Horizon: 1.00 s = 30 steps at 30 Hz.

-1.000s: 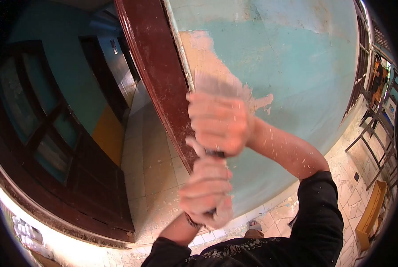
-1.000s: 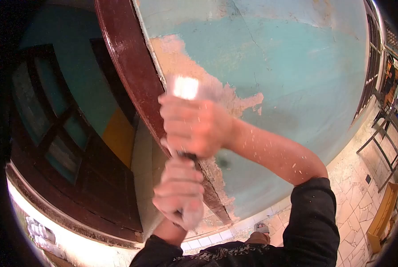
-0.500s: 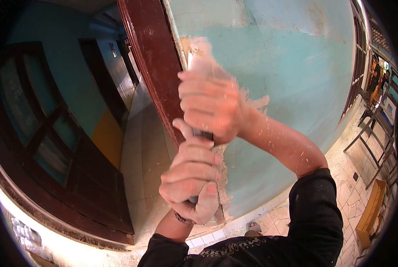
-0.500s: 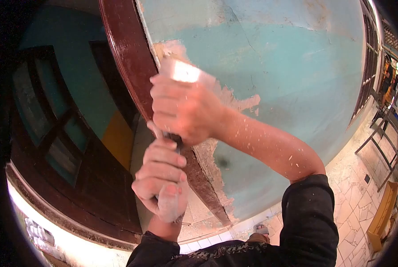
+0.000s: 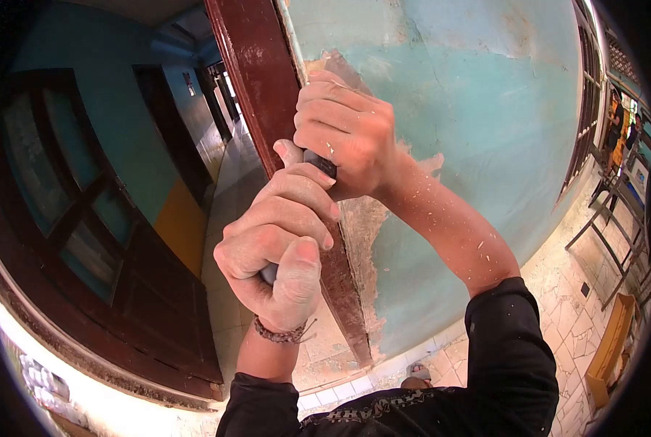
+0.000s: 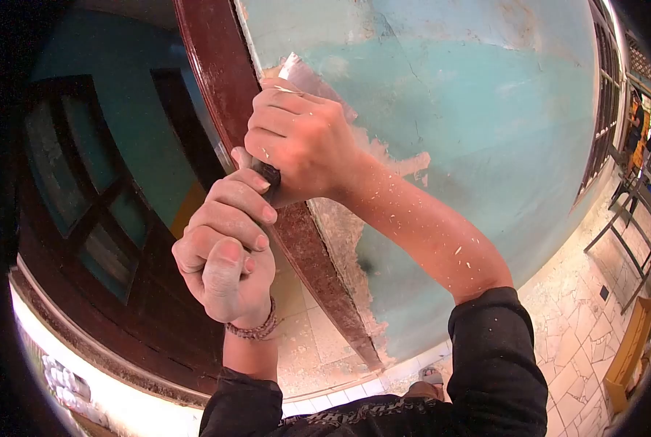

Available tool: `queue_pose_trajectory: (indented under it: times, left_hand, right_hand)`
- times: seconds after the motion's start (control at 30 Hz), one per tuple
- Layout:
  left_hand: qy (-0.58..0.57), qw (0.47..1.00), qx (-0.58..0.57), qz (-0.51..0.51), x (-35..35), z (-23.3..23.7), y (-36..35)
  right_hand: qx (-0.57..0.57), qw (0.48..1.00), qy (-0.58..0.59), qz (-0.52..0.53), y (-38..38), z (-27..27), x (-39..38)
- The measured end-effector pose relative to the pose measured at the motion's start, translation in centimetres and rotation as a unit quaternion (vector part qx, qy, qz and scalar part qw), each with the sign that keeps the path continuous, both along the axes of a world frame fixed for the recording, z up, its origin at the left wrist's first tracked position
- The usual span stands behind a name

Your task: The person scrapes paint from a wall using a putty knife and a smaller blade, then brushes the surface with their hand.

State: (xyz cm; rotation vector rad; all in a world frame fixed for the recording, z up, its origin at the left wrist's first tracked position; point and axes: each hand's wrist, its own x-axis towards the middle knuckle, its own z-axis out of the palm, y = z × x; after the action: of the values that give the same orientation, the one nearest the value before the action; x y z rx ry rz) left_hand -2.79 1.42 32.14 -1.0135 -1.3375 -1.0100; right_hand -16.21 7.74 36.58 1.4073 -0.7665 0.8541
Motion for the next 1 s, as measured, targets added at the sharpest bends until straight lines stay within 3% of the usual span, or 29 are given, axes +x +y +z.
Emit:
queue_pose_trajectory:
  times: [0.1, 0.13, 0.3, 0.4, 0.5, 0.53, 0.63, 0.73, 0.77, 0.83, 0.93, 0.97, 1.0]
  left_hand:
    - [-0.015, 0.997, -0.037, 0.068, 1.6, -1.7, 0.9]
    - [-0.012, 0.998, -0.063, 0.029, 1.9, -2.2, 0.9]
    - [-0.015, 1.000, -0.009, 0.008, 1.1, -1.1, 0.4]
    - [0.001, 0.999, -0.049, 0.017, 1.0, -1.3, 0.9]
    - [0.011, 0.998, -0.036, 0.041, -0.3, -2.3, 1.1]
    - [0.008, 0.998, -0.036, 0.041, 0.1, -2.1, 1.3]
    - [-0.047, 0.997, -0.005, 0.059, 1.6, -1.9, 2.1]
    - [0.008, 0.990, -0.066, 0.122, -0.5, -3.0, 1.9]
    - [0.020, 0.999, -0.030, 0.033, -0.9, -2.8, 0.9]
    - [0.000, 1.000, -0.030, 0.003, 0.1, -1.7, 0.7]
    - [-0.009, 0.998, -0.068, 0.006, 1.9, -2.4, 1.7]
    - [0.016, 0.994, -0.076, 0.081, 0.5, -2.7, 1.6]
    - [0.020, 0.997, -0.042, 0.068, -0.9, -2.9, 1.4]
  right_hand:
    - [-0.010, 0.999, 0.023, 0.024, -0.1, -2.2, 0.4]
    - [0.030, 0.998, 0.019, 0.046, 0.4, -2.9, 0.8]
    - [-0.019, 0.999, -0.003, 0.033, -0.5, -1.7, 0.5]
    - [0.015, 0.998, 0.016, 0.064, 0.4, -3.2, 1.2]
    - [-0.009, 0.998, 0.056, 0.030, 0.1, -2.0, -0.7]
    - [-0.013, 0.998, 0.008, 0.056, -0.1, -2.0, -0.1]
    - [-0.020, 0.997, 0.016, 0.071, 0.2, -2.8, 0.7]
    - [-0.007, 0.998, 0.030, 0.061, 0.1, -2.4, -0.6]
    - [-0.015, 0.998, 0.040, 0.044, 0.0, -2.7, -1.1]
    - [-0.038, 0.999, 0.021, 0.016, 0.3, -2.5, -0.5]
    - [-0.007, 0.998, 0.006, 0.064, 0.5, -3.8, 0.9]
    - [-0.015, 0.998, 0.007, 0.062, 0.3, -3.2, 0.1]
    - [-0.017, 0.999, 0.022, 0.025, 0.4, -2.6, -1.2]
